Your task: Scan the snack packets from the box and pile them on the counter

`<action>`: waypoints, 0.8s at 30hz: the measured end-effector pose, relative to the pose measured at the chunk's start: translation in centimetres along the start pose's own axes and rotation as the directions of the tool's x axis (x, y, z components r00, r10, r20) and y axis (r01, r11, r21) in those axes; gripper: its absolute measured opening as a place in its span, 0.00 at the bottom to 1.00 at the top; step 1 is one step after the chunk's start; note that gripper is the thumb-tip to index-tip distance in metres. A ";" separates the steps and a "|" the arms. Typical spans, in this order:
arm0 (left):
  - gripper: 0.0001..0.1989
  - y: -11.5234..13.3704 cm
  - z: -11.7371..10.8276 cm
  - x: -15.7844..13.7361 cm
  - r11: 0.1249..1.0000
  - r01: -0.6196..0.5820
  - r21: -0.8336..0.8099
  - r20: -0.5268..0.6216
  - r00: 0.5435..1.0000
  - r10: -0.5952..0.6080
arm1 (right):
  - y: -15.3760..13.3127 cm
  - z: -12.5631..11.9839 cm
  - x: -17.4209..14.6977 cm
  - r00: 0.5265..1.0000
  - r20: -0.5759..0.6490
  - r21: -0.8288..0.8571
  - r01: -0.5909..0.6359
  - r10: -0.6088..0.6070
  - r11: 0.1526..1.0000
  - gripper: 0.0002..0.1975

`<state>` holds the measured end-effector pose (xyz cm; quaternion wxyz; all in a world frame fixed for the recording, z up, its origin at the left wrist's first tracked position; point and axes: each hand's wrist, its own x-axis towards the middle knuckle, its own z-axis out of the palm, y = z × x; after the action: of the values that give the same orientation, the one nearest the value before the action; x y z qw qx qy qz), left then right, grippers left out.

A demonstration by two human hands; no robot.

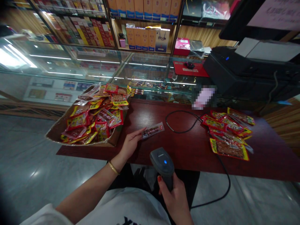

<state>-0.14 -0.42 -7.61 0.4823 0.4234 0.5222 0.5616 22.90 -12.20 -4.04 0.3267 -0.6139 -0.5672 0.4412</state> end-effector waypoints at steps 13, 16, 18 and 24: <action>0.20 0.7 0.1 -0.1 0.997 0.033 -0.065 -0.008 0.999 -0.033 | 0.1 -0.3 0.0 0.996 0.091 -0.018 -0.002 0.003 1.000 0.22; 0.20 0.5 0.1 0.0 0.995 0.057 -0.082 -0.018 0.998 -0.059 | -0.4 -0.4 0.0 0.997 0.082 -0.012 -0.006 0.007 1.000 0.22; 0.21 0.5 0.1 0.0 0.993 0.061 -0.101 -0.021 0.998 -0.063 | -0.7 -0.3 0.0 0.998 0.055 -0.004 -0.014 0.014 1.000 0.21; 0.21 1.7 1.1 0.2 0.960 0.168 -0.225 -0.024 0.984 -0.178 | -0.2 -0.6 0.0 0.999 0.048 0.078 -0.021 0.017 0.997 0.20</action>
<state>0.70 -0.05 -5.78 0.5623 0.3070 0.5017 0.5813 23.36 -12.09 -3.61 0.3327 -0.5953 -0.5512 0.4807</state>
